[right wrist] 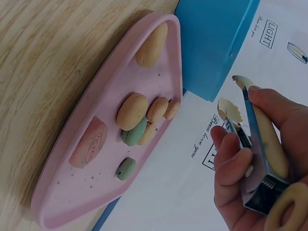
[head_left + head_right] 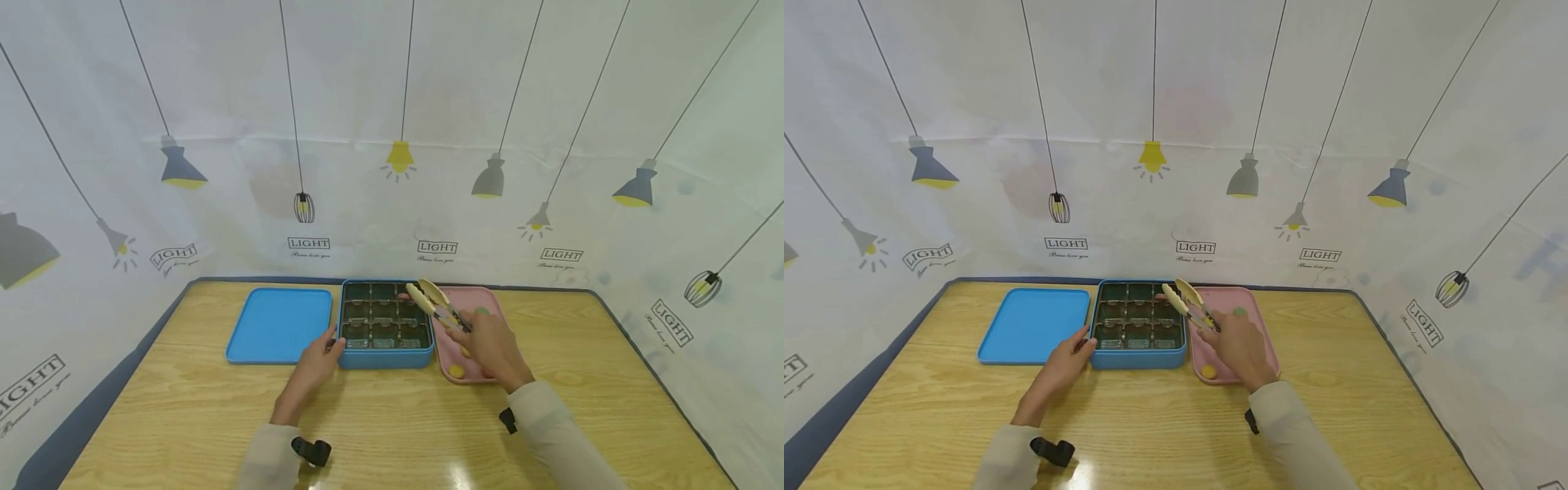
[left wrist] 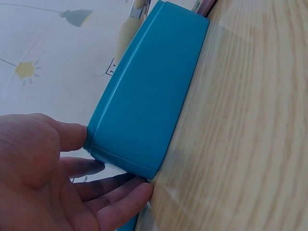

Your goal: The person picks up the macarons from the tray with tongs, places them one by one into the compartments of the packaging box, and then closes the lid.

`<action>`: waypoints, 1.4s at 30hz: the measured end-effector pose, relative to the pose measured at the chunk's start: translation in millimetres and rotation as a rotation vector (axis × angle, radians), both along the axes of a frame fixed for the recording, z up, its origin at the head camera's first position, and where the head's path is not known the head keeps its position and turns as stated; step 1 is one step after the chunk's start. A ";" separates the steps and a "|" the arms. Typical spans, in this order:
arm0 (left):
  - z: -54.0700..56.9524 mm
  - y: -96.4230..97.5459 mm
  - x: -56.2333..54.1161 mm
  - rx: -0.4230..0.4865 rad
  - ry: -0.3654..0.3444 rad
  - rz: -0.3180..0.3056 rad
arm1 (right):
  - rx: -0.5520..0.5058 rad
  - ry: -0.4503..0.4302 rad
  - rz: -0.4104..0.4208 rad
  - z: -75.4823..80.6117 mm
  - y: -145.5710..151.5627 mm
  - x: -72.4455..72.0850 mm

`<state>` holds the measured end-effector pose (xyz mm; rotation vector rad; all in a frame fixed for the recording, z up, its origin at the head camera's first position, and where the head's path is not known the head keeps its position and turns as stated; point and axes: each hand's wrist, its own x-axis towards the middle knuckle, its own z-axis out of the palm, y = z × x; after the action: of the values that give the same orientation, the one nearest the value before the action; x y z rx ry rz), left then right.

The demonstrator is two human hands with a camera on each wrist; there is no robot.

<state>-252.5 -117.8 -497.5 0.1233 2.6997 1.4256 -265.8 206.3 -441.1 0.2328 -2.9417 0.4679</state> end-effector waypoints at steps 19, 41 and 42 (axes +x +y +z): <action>0.2 0.5 -1.2 0.021 -0.028 0.000 | -0.005 -0.090 -0.157 -7.8 23.1 -6.1; -2.5 -0.3 -3.4 0.011 -0.039 0.006 | 0.016 -0.131 -0.155 -23.7 20.6 -16.2; -2.5 -0.1 -3.5 0.011 -0.039 0.005 | 0.017 -0.135 -0.157 -24.0 21.1 -16.1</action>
<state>-256.1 -118.0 -499.9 0.0885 2.6627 1.4294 -281.9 227.3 -465.1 -0.0290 -3.0644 0.4526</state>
